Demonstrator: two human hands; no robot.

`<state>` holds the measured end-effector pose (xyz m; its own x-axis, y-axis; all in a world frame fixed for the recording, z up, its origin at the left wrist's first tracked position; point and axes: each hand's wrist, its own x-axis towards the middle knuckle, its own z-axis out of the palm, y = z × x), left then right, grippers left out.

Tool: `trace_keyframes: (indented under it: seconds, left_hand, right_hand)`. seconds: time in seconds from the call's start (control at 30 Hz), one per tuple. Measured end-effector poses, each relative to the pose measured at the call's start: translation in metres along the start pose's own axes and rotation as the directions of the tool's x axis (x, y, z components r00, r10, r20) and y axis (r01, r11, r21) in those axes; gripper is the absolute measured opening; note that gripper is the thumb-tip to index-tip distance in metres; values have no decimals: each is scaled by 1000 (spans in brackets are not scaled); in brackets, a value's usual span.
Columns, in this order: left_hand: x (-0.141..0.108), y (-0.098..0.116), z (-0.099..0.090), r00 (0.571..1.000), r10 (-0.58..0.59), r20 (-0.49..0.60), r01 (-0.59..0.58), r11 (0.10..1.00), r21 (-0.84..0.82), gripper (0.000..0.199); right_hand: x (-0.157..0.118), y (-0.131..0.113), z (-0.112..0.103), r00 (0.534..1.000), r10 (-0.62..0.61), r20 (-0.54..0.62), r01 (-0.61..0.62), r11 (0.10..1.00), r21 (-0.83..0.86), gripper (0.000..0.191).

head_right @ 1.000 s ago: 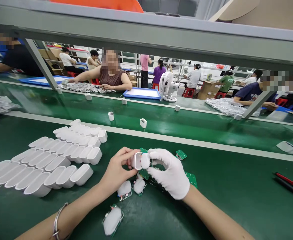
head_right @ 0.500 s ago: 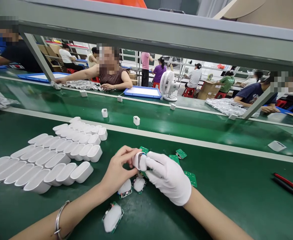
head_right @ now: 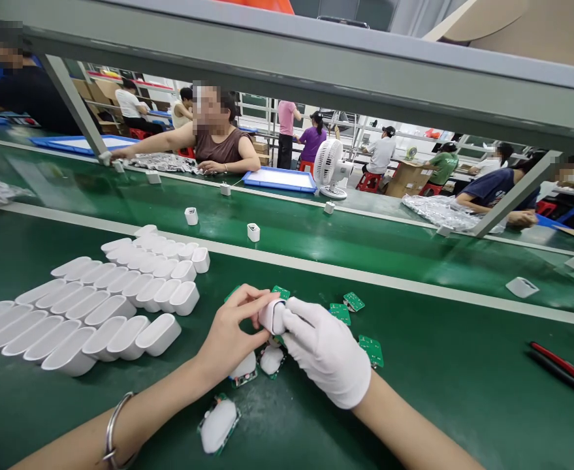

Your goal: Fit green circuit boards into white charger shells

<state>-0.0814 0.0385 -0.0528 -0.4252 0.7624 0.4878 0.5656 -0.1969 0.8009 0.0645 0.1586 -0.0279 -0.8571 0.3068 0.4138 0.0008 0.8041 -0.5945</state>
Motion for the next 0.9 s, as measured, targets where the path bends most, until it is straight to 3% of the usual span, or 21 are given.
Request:
trace_keyframes:
  seconds: [0.1, 0.2, 0.27, 0.3, 0.37, 0.4, 0.47, 0.53, 0.6, 0.7, 0.77, 0.8, 0.87, 0.9]
  left_hand:
    - [0, -1, 1, 1000, -15, 22, 15, 1000, -11, 67]
    - [1, 2, 0, 996, -44, 79, 49, 997, -57, 63]
    - [0, 7, -1, 988, -17, 151, 31, 996, -88, 59]
    - [-1, 9, -1, 981, -2, 194, 22, 995, -102, 57]
    - [-3, 13, 0, 966, -12, 257, 44, 992, -120, 57]
    - [-4, 13, 1, 961, -44, 272, 84, 987, -138, 59]
    - [-5, 11, 4, 951, -155, 268, 219, 949, -226, 67]
    - [-4, 7, 7, 916, -277, 291, 376, 847, -377, 72]
    - [-2, 5, 8, 873, -345, 344, 483, 710, -512, 64]
    - [1, 7, 8, 836, -410, 365, 547, 565, -618, 50]
    - [2, 9, 6, 820, -474, 322, 554, 513, -656, 50]
    - [3, 10, 5, 812, -501, 299, 552, 494, -671, 50]
    - [3, 12, 4, 800, -537, 269, 544, 458, -703, 50]
    - [3, 12, 4, 796, -545, 265, 541, 442, -716, 50]
  right_hand:
    - [3, -12, 0, 1000, 8, 11, -9, 999, 37, 15]
    - [4, -14, -5, 979, 201, -42, -181, 940, 290, 36]
    - [6, -10, -8, 932, 346, 111, -348, 765, 542, 58]
    - [8, -8, -8, 905, 357, 230, -420, 669, 614, 63]
    - [11, -4, -6, 868, 293, 401, -495, 579, 648, 56]
    - [12, -2, -3, 865, 274, 420, -498, 561, 661, 51]
    - [14, -1, 3, 877, 318, 361, -480, 535, 695, 45]
    - [15, -4, 6, 865, 429, 262, -477, 537, 695, 47]
    - [14, -10, 1, 843, 499, 199, -512, 635, 579, 47]
    - [9, -22, -19, 820, 556, 139, -571, 813, 117, 36]
    - [2, -28, -31, 748, 628, 214, -570, 773, -277, 27]
    - [-1, -30, -34, 683, 677, 274, -531, 718, -451, 24]
    - [-9, -32, -32, 558, 752, 352, -395, 613, -684, 15]
    - [-12, -31, -29, 539, 760, 363, -334, 589, -736, 11]
